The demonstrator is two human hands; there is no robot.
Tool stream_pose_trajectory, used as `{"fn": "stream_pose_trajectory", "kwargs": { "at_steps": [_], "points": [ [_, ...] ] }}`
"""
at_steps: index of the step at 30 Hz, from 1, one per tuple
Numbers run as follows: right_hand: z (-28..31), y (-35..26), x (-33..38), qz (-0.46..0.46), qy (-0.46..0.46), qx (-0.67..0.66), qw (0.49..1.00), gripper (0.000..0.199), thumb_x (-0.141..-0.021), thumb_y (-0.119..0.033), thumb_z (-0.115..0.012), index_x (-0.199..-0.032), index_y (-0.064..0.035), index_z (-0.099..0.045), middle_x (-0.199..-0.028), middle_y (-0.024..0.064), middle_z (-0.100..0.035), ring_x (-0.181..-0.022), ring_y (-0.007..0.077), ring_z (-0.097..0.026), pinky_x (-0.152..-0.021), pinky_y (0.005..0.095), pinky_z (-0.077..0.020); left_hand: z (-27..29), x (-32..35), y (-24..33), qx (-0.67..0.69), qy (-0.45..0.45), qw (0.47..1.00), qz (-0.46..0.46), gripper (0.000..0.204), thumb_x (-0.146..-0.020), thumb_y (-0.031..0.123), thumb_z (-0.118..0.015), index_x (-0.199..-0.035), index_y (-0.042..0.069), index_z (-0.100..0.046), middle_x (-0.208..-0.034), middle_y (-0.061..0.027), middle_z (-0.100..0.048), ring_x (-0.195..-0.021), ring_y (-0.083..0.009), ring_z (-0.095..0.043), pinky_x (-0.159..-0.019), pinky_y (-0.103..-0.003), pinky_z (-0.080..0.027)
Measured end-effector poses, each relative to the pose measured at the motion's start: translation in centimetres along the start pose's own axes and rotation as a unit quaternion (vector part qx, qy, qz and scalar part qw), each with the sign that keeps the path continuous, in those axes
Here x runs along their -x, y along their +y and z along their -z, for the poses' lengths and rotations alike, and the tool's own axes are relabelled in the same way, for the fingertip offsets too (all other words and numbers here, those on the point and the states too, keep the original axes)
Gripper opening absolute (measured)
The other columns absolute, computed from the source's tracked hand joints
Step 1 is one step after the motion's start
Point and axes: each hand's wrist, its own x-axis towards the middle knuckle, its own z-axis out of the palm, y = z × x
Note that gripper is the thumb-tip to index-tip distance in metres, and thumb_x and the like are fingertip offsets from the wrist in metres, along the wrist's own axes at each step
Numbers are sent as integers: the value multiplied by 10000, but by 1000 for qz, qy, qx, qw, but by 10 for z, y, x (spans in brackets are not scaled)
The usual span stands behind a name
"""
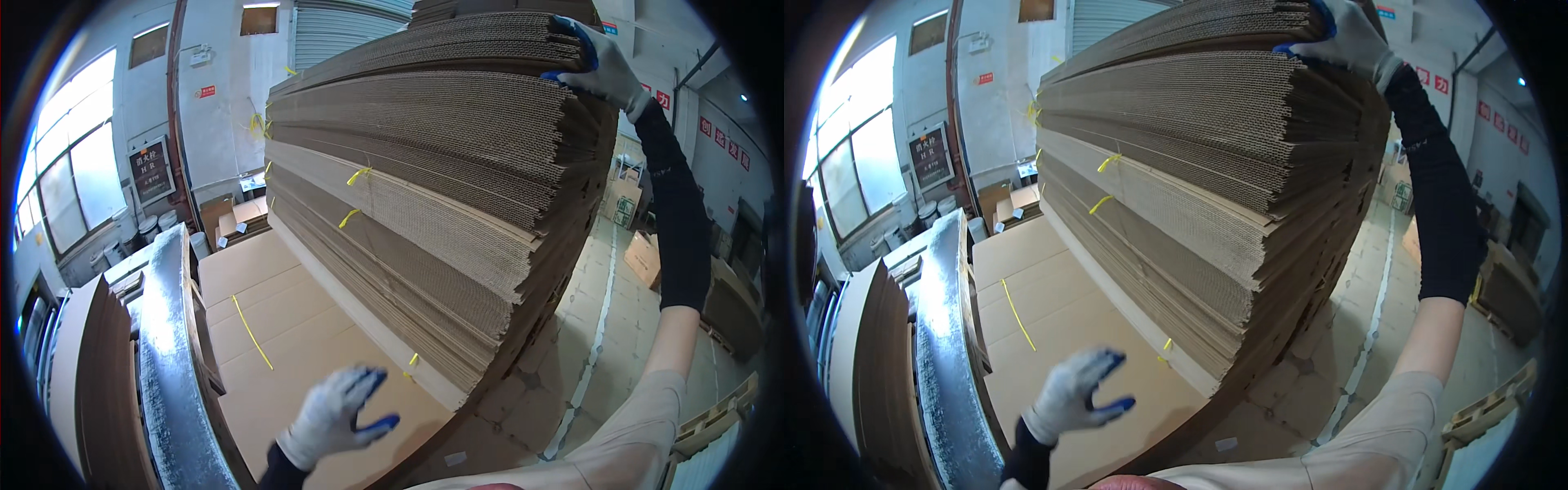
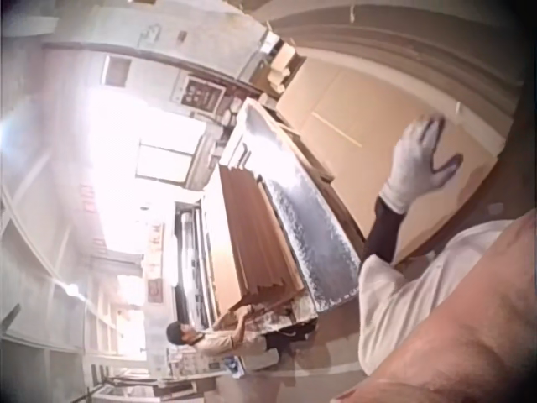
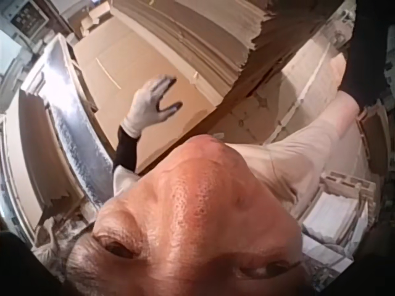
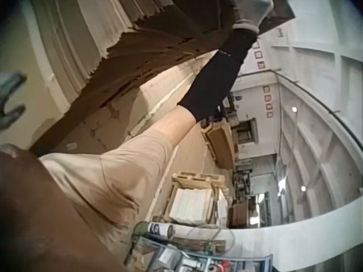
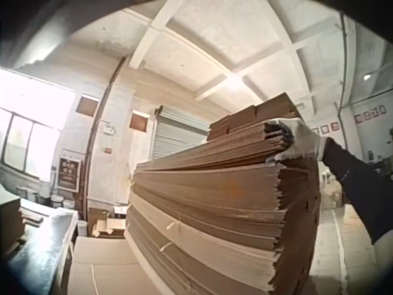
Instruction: Stacking large sheets of corrugated cardboard and clearing waste strips from the floor.
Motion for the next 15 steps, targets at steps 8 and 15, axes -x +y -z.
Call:
{"fn": "stream_pose_trajectory", "kwargs": {
  "at_steps": [8,15],
  "points": [
    [-8,-31,-1,59,79,-24,995,723,-763,-149,-828,-1382,16,-491,-1326,139,-598,-1209,209,-585,-1030,340,-473,58,-284,19,-84,371,908,-175,864,-856,566,-631,-1370,-101,-438,-1388,-342,-451,-1341,-472,-404,-1131,-489,-328],
    [-8,-17,3,52,81,-3,995,689,-797,-61,-767,-1408,18,-458,-1349,153,-571,-1242,233,-558,-1057,352,-452,34,-334,26,-16,375,912,-168,834,-895,545,-570,-1425,-73,-392,-1472,-343,-336,-1422,-473,-266,-1187,-503,-207]
  ]
}}
